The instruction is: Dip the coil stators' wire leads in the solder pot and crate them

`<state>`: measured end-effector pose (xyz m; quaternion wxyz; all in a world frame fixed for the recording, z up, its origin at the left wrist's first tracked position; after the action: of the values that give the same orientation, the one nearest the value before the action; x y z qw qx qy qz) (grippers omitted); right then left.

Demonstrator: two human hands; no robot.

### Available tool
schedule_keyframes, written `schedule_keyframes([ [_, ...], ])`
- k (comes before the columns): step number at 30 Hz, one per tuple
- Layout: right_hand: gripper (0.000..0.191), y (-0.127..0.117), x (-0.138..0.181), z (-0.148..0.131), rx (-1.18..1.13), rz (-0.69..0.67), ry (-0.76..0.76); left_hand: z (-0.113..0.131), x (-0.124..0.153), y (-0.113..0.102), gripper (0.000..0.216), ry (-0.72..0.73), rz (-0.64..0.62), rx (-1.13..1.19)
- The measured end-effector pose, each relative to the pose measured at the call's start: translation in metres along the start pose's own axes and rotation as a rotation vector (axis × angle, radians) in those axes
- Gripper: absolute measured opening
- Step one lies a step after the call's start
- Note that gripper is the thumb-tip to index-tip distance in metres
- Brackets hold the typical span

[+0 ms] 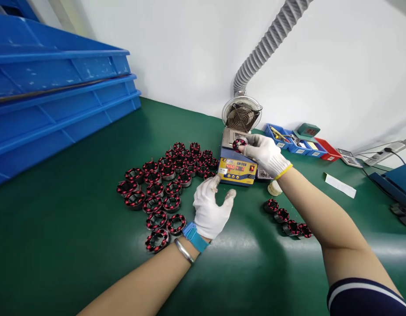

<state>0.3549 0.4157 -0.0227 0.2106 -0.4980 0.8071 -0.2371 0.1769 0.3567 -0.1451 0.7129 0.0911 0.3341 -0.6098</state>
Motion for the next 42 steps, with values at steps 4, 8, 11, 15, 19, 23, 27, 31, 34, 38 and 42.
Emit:
schedule_keyframes([
  [4,0.030,0.020,0.049,0.004,-0.116,-0.157,0.023,0.003,-0.003,-0.005,0.040,-0.081,0.037,0.065],
  [8,0.033,0.030,0.073,0.011,-0.128,-0.180,0.033,0.002,-0.003,-0.006,0.028,-0.075,0.045,0.070],
  [11,0.037,0.031,0.079,0.015,-0.123,-0.187,0.054,-0.002,-0.003,-0.006,0.014,-0.076,0.015,0.074],
  [15,0.037,0.031,0.082,0.015,-0.101,-0.215,0.063,-0.005,-0.003,-0.006,0.005,-0.057,-0.012,0.107],
  [19,0.037,0.026,0.077,0.014,-0.082,-0.177,0.083,-0.001,-0.002,-0.007,0.007,-0.078,-0.084,0.157],
  [23,0.035,0.011,0.058,0.014,-0.128,-0.049,0.061,0.002,0.002,-0.006,0.008,-0.060,-0.184,0.200],
  [27,0.040,-0.006,0.028,0.013,-0.032,0.055,0.044,0.000,0.005,-0.001,0.006,-0.066,-0.252,0.179],
  [31,0.040,-0.019,-0.011,0.012,0.115,0.168,-0.012,-0.002,0.006,0.003,0.004,-0.073,-0.250,0.139],
  [34,0.040,-0.024,-0.042,0.012,0.244,0.225,-0.058,-0.002,0.005,0.003,0.016,-0.045,-0.204,0.080],
  [38,0.039,-0.022,-0.076,0.017,0.398,0.260,-0.079,-0.003,0.003,0.006,0.043,-0.021,-0.164,-0.092],
  [42,0.039,-0.011,-0.096,0.029,0.540,0.286,-0.105,-0.006,0.006,0.011,0.071,-0.052,-0.237,-0.284],
])
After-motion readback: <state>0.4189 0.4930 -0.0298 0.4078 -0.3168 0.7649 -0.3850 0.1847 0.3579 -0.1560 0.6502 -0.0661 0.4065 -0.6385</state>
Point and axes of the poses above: each hand's wrist, its own x-axis away from the middle knuckle, its own y-axis out of the palm, z = x × y, the point moved 1 cm from there along -x, towards the middle knuckle, and after that the axes turned 5 degrees about z, right-handed, at the moved point
